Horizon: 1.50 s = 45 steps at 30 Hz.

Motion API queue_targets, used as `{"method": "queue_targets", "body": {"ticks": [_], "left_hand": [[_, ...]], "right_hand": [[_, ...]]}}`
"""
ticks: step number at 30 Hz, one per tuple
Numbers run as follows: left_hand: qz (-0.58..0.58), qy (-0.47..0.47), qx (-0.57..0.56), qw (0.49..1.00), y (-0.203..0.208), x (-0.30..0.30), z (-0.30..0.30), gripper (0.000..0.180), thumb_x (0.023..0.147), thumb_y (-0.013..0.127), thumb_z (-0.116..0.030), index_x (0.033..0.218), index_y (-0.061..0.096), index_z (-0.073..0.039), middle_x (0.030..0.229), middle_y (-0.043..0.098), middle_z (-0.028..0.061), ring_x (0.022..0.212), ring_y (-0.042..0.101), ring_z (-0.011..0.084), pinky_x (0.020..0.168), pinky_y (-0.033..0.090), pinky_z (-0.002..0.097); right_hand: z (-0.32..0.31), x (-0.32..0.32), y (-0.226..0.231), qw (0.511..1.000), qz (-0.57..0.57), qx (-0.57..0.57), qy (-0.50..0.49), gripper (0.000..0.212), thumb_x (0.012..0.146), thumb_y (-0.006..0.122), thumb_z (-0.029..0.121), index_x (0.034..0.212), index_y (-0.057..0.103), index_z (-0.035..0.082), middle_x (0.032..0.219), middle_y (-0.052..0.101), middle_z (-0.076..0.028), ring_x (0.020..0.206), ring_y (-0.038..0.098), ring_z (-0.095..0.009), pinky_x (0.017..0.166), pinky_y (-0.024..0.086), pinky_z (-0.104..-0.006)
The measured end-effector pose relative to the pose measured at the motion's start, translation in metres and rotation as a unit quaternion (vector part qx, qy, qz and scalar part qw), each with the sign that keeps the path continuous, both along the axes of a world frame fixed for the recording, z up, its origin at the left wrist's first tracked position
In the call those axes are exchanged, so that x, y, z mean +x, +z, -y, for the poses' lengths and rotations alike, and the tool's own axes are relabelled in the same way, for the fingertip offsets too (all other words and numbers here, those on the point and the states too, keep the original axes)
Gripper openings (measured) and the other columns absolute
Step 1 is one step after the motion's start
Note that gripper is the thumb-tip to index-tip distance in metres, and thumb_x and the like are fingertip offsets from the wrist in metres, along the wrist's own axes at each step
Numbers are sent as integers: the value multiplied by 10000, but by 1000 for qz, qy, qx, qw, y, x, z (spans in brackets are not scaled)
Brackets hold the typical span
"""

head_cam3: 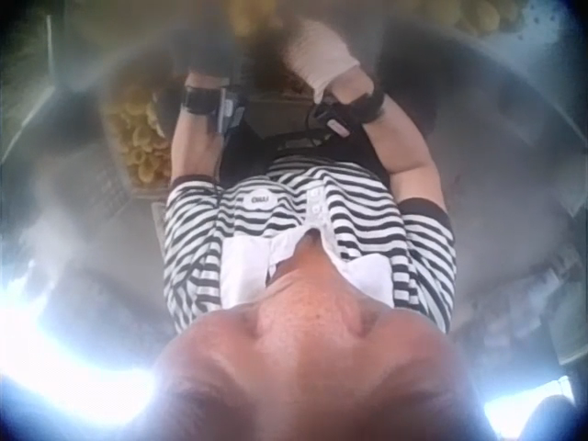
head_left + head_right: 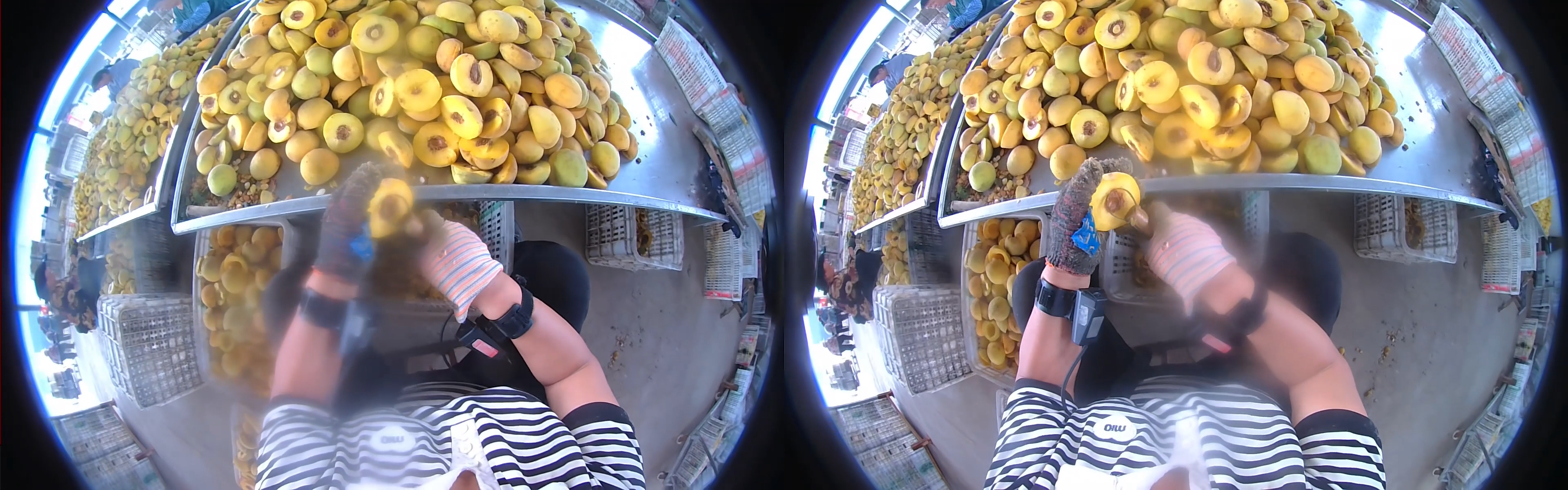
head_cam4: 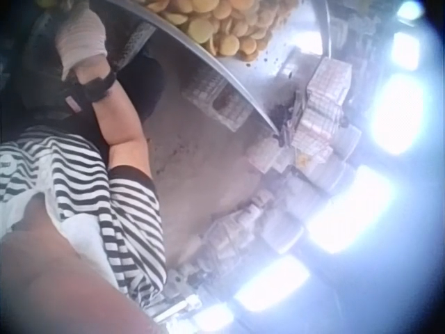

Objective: The person is removing pits from apricots using a small handheld tool, tossing the pitted fruit into a plastic container and the stones into a separate area on the table.

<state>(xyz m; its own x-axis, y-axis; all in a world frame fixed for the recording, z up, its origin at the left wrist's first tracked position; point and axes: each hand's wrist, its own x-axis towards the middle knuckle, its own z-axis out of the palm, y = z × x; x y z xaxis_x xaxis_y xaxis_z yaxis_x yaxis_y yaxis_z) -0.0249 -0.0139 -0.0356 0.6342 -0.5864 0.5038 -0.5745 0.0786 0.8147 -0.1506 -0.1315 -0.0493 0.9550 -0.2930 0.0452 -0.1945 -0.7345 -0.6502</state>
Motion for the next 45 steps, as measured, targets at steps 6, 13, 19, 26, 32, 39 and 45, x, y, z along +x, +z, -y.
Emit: {"method": "queue_targets", "body": {"ticks": [6, 13, 19, 26, 32, 39, 45], "left_hand": [[269, 18, 110, 957, 16, 6, 1, 288, 938, 527, -63, 1219, 559, -7, 1242, 580, 93, 1107, 574, 175, 943, 483, 313], [-328, -138, -167, 920, 35, -27, 23, 343, 997, 497, -206, 1247, 533, 26, 1201, 589, 102, 1125, 548, 194, 979, 453, 352], [-68, -66, -4, 996, 28, -3, 20, 326, 800, 612, -30, 1125, 590, -10, 1113, 627, 172, 999, 613, 358, 867, 502, 378], [66, -57, 27, 996, 22, -4, 18, 363, 786, 657, -98, 1138, 593, -39, 1096, 638, 131, 1010, 605, 305, 885, 494, 379], [312, -53, 65, 946, 31, -1, 20, 370, 804, 655, -175, 1144, 591, -45, 1085, 650, 89, 980, 616, 243, 883, 501, 330], [-185, -188, 84, 961, 48, -21, 16, 428, 695, 656, -2, 1120, 630, -42, 1139, 643, 136, 1077, 590, 338, 947, 471, 387], [269, -122, 54, 954, 37, -17, 10, 377, 824, 651, -244, 1138, 609, -39, 1155, 623, 163, 1106, 568, 359, 966, 438, 410]], "right_hand": [[-11, -3, 11, 999, 6, 30, 11, 231, 862, 603, 224, 1016, 583, 54, 875, 644, -166, 821, 619, -339, 731, 489, -401], [-5, 8, -13, 993, 47, 98, 39, 190, 859, 600, 191, 1018, 612, 88, 884, 641, -79, 794, 628, -238, 701, 503, -333], [-7, -13, 34, 805, -37, 590, 39, 214, 871, 657, 196, 1007, 633, 32, 774, 617, -27, 714, 555, -115, 643, 449, -302], [-1, -22, 66, 760, -90, 642, 48, 236, 843, 698, 237, 990, 641, 61, 761, 571, -2, 686, 503, -75, 605, 394, -249], [7, -34, 51, 652, -154, 738, 79, 160, 836, 705, 216, 887, 611, 97, 695, 505, 39, 615, 455, -78, 549, 352, -235], [-2, -42, 53, 664, -160, 723, 104, 144, 838, 693, 216, 884, 606, 111, 686, 499, 40, 585, 445, -68, 510, 340, -236], [-2, -46, 59, 754, -168, 627, 105, 136, 827, 674, 218, 845, 590, 112, 647, 482, 37, 534, 428, -75, 483, 324, -233]]}}
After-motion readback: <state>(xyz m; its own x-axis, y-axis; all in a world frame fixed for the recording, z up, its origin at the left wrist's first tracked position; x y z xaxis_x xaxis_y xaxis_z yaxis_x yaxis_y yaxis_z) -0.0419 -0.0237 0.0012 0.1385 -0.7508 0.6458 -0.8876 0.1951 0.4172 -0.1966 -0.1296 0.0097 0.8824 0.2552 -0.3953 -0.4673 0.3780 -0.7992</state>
